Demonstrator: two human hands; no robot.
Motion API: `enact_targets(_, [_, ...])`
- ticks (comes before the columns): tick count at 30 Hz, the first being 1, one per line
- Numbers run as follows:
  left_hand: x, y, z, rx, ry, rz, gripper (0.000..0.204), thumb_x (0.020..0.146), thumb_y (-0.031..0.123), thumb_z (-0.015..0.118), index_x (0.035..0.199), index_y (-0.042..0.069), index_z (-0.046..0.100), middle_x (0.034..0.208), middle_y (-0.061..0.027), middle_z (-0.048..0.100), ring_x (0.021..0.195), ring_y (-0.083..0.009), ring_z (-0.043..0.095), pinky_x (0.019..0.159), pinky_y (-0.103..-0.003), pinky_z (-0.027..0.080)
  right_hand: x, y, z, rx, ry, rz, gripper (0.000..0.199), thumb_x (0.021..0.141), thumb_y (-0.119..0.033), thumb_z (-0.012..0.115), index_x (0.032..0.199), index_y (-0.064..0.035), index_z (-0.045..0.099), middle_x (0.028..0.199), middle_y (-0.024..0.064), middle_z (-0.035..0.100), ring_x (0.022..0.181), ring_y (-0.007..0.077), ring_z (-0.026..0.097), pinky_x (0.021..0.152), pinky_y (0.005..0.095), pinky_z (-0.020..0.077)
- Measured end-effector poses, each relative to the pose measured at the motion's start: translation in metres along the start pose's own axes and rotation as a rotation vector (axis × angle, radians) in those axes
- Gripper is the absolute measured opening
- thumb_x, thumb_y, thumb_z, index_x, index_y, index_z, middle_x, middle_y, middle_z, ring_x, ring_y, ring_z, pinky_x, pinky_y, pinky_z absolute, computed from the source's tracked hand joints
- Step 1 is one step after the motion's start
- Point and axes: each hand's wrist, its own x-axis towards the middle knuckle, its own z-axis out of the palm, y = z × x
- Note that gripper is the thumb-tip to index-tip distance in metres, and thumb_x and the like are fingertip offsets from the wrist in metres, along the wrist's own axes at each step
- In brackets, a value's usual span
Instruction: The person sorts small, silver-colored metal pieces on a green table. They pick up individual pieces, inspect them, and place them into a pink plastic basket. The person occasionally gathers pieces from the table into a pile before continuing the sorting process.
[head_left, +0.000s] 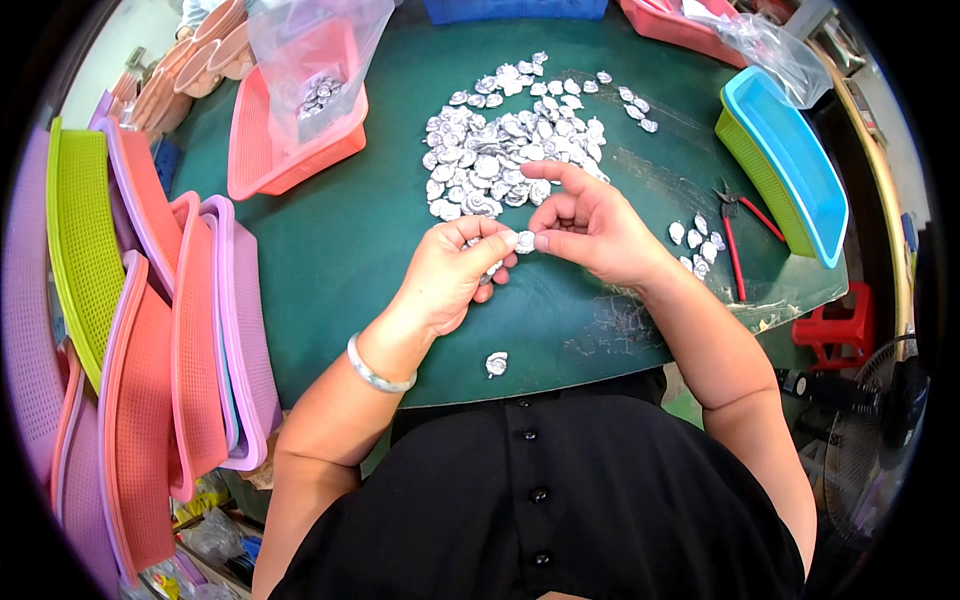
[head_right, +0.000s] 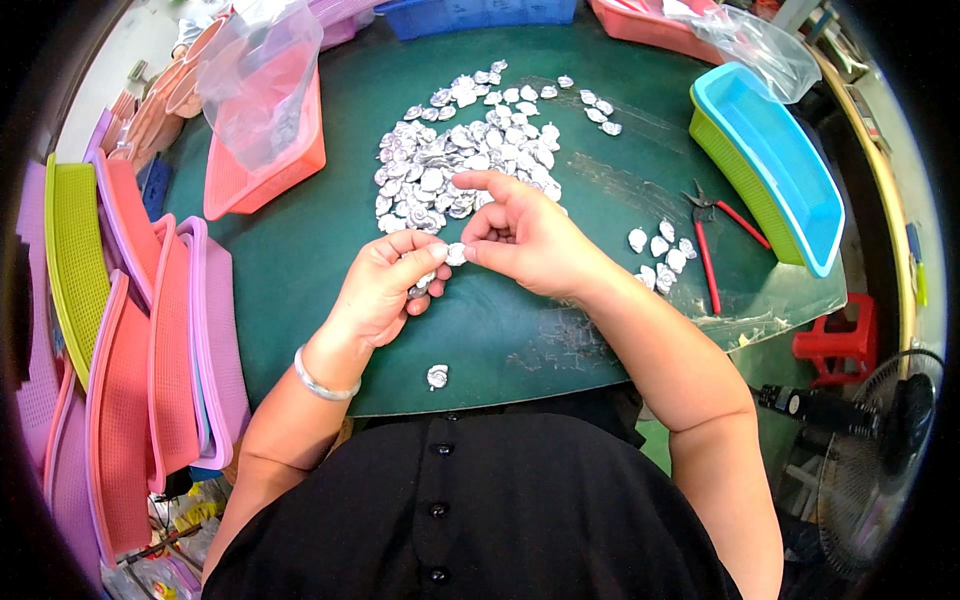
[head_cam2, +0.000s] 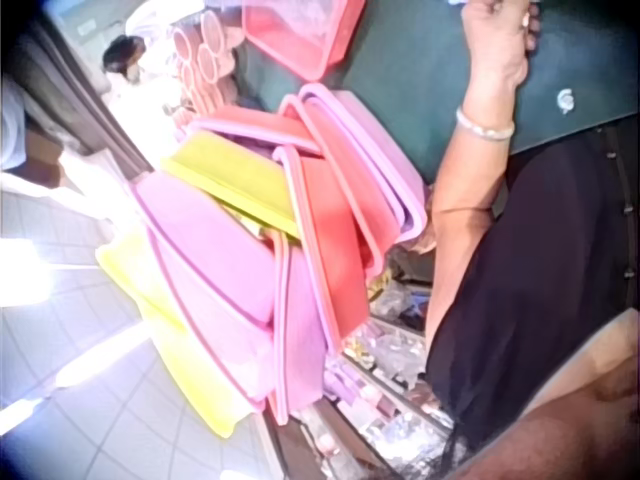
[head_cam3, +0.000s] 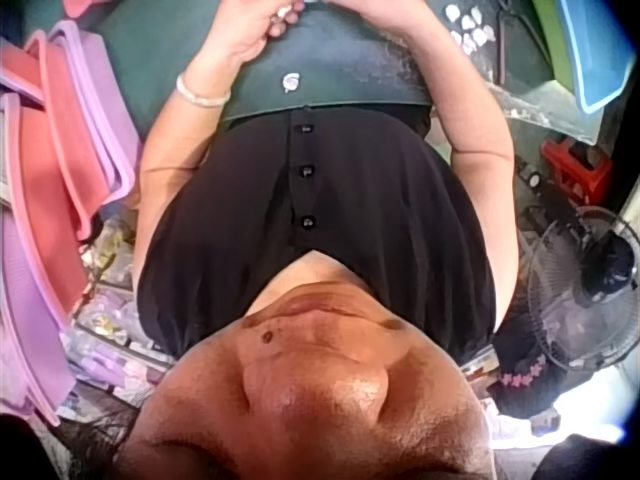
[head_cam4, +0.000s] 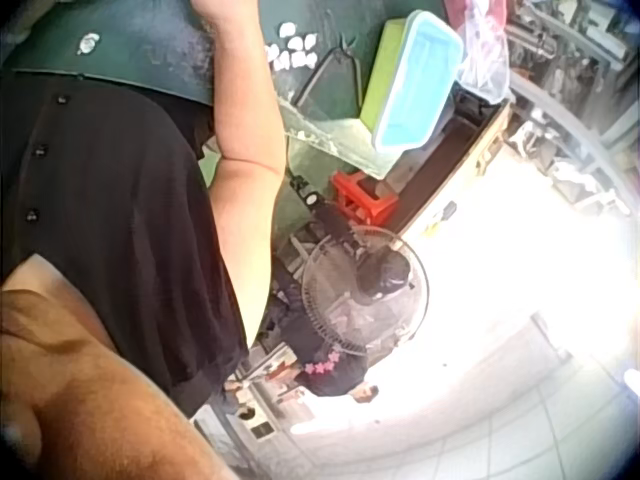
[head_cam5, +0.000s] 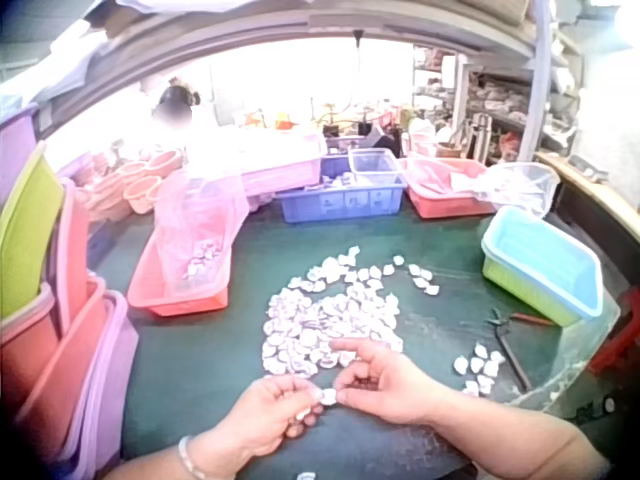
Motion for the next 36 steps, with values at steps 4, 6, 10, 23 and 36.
enact_targets(4, [-0.002,0.004,0.001,0.035,-0.024,-0.02,0.015,0.084,0.012,0.062,0.094,0.001,0.06,0.071,-0.0024,0.057,0.057,-0.0069,0.052,0.04,-0.016,0.035,-0.006,-0.017,-0.014,-0.284,0.004,-0.094,0.051,0.076,0.007,0.058,0.125,-0.0018,0.045,0.08,-0.0001,0.058,0.076,0.007,0.054,0.071,0.0221,0.0437])
enact_targets(6, [-0.006,0.008,-0.003,0.12,-0.043,-0.018,0.015,0.083,0.012,0.063,0.093,0.001,0.062,0.07,-0.002,0.057,0.056,-0.0061,0.051,0.04,-0.016,0.035,-0.015,-0.035,-0.031,-0.57,0.001,-0.131,0.047,0.076,0.007,0.058,0.121,-0.0012,0.048,0.077,0.0001,0.057,0.072,0.0073,0.053,0.067,0.0227,0.0445])
enact_targets(10, [-0.021,0.02,0.001,0.432,-0.105,0.002,0.012,0.082,0.013,0.065,0.085,0.002,0.065,0.069,-0.0016,0.059,0.056,-0.0039,0.049,0.041,-0.017,0.035,-0.043,-0.063,-0.06,-1.058,0.099,-0.142,0.033,0.071,0.003,0.054,0.103,-0.0016,0.055,0.064,0.0104,0.055,0.06,0.0277,0.056,0.057,0.0343,0.0448])
enact_targets(23, [-0.078,-0.023,0.009,1.421,-0.093,0.535,0.016,0.076,0.016,0.066,0.086,0.006,0.059,0.076,-0.0106,0.055,0.075,-0.0304,0.056,0.064,-0.039,0.046,-0.077,-0.042,-0.077,-1.276,0.214,-0.137,0.034,0.072,-0.006,0.063,0.105,-0.0017,0.055,0.091,0.0152,0.06,0.09,0.0319,0.056,0.079,0.039,0.0453])
enact_targets(36, [-0.06,0.014,0.0,0.695,-0.053,0.314,0.011,0.083,0.008,0.064,0.077,0.004,0.055,0.073,0.0004,0.06,0.069,-0.0056,0.053,0.061,-0.022,0.044,-0.034,-0.021,-0.027,-1.355,-0.006,-0.308,0.046,0.069,-0.011,0.067,0.112,-0.0036,0.053,0.097,0.0118,0.057,0.091,0.0298,0.052,0.08,0.0373,0.0448])
